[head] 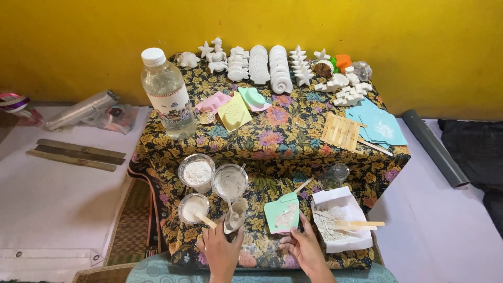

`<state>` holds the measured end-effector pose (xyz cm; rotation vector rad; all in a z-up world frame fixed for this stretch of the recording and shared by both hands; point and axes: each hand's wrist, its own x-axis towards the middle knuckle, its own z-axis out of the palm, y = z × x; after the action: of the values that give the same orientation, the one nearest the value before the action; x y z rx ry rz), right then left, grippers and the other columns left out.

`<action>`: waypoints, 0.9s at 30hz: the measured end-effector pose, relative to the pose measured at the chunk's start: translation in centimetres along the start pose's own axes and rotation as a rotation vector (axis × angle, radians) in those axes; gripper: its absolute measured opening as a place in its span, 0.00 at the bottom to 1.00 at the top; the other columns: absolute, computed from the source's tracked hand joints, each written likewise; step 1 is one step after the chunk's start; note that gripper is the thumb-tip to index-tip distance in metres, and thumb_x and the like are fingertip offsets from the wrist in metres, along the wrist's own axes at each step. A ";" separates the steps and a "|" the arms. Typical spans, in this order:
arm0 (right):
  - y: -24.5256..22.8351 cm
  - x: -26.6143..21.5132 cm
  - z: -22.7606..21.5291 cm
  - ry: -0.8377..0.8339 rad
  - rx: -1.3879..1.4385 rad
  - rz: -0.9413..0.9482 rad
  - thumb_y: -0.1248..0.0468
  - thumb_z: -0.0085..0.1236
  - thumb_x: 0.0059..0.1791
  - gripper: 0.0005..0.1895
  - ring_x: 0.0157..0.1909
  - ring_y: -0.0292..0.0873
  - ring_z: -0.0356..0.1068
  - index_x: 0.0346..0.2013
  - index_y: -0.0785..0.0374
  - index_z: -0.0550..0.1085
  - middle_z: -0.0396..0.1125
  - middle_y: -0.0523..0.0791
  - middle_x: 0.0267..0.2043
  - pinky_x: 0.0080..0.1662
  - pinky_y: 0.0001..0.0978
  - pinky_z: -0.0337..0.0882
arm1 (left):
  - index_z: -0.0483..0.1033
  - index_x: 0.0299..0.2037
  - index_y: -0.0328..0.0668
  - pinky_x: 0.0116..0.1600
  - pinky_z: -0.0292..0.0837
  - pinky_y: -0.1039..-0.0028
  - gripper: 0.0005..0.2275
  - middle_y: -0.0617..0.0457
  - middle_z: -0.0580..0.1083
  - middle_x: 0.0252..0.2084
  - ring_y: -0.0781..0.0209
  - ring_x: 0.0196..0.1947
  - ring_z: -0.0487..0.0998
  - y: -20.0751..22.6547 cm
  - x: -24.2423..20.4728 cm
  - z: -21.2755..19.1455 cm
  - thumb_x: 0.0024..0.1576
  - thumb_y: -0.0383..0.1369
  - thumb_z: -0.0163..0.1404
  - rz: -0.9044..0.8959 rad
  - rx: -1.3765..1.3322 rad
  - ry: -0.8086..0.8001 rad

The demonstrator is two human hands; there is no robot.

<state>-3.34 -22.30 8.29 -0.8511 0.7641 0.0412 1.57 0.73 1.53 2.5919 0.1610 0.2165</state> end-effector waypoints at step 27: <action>-3.5 -1.5 2.3 0.030 -0.428 -0.066 0.65 0.44 0.57 0.23 0.16 0.44 0.57 0.68 0.62 0.65 0.62 0.51 0.19 0.25 0.37 0.61 | 0.55 0.73 0.43 0.38 0.81 0.72 0.22 0.39 0.79 0.35 0.55 0.31 0.81 10.0 0.5 -6.9 0.68 0.30 0.39 -0.535 -0.980 -0.832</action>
<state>-1.90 -22.66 12.50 -1.2858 0.7665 0.1368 1.52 -4.25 12.65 1.4212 0.3247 -0.7734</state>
